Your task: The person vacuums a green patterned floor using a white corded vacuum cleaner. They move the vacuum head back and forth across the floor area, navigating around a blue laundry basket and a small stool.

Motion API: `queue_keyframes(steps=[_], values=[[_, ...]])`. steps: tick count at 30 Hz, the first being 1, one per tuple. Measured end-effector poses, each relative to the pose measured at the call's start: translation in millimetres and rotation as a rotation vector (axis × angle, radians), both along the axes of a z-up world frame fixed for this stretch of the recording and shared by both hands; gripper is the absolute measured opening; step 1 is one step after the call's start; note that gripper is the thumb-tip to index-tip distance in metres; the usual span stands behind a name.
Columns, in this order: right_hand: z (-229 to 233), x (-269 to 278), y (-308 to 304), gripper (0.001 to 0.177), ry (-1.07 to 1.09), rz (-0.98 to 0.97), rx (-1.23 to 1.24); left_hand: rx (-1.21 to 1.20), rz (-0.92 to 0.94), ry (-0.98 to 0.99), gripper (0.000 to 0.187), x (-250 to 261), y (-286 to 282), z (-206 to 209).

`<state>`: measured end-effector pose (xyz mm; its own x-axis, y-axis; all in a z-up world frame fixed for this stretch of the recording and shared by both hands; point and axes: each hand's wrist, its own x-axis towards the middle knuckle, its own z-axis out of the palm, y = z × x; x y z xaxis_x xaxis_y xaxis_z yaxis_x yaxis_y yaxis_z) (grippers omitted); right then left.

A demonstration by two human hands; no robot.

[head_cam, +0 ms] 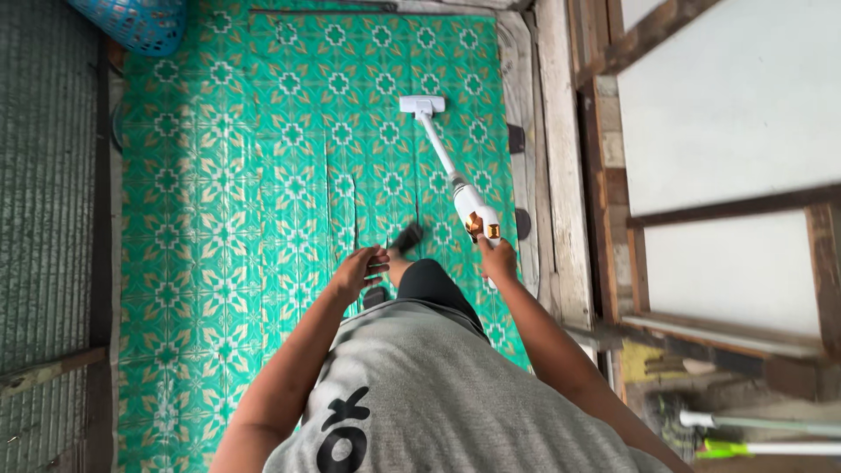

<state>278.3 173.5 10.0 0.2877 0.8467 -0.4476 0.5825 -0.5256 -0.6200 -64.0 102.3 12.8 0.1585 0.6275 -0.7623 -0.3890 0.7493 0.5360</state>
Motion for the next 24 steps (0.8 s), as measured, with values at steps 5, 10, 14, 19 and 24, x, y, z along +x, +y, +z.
queue_keyframes(steps=[5,10,14,19,24], values=[[-9,-15,85,0.058,0.0,0.001,-0.041,-0.033,0.055,0.032,0.028,-23,49,-13],[-12,-36,183,0.054,0.073,0.013,-0.034,-0.049,0.097,0.056,0.028,-42,120,-13],[-7,-49,268,0.051,0.071,-0.012,-0.039,-0.053,0.123,0.075,0.029,-47,179,2],[-4,-67,353,0.051,0.076,-0.05,-0.059,-0.053,0.15,0.098,0.028,-52,248,19],[-12,-83,395,0.053,0.101,-0.068,-0.112,-0.03,0.128,0.122,0.03,-57,284,32]])
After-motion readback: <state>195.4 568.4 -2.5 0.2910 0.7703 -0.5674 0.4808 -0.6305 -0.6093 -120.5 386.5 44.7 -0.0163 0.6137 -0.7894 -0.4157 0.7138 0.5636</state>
